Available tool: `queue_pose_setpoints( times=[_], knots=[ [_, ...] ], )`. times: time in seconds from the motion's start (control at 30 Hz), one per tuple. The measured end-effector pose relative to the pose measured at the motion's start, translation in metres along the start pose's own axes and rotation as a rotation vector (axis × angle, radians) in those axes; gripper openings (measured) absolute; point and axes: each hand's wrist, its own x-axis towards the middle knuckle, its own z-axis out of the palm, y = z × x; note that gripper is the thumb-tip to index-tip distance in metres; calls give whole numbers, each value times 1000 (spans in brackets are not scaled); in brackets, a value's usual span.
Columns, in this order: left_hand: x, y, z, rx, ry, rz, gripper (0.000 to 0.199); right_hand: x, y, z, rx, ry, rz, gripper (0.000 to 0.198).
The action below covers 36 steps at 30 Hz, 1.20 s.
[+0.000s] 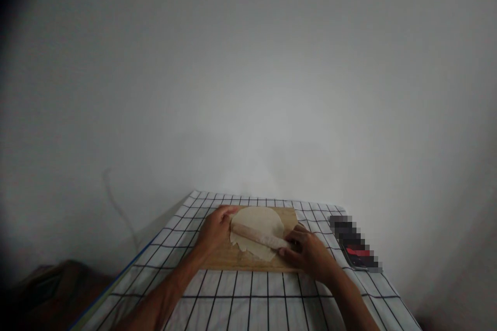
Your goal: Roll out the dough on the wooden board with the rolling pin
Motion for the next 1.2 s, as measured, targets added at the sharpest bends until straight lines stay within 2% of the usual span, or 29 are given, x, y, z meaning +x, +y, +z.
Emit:
queue_pose_setpoints(
  times=[0.13,0.23,0.37,0.5,0.63,0.83,1.0,1.1,1.2],
  knots=[
    [0,-5,2,-11,1,51,39,-3,-9,-1,73,-73,-73,27],
    [0,-7,2,-12,4,52,38,-3,-9,2,86,-93,-74,29],
    [-1,-6,1,38,-10,57,39,2,10,8,-59,72,71,29],
    [-4,-5,3,166,-55,135,46,6,36,11,-163,210,211,30],
    [-6,-4,7,235,-109,109,48,6,51,11,-179,260,266,30],
    [-5,-7,11,224,-139,114,48,8,55,10,-150,295,282,38],
    [11,0,15,336,-135,151,45,10,60,10,-116,329,271,41],
    [28,15,27,455,-209,159,42,12,66,12,-97,346,280,39],
    [48,31,44,485,-295,189,40,14,70,14,-91,374,271,35]
  ],
)
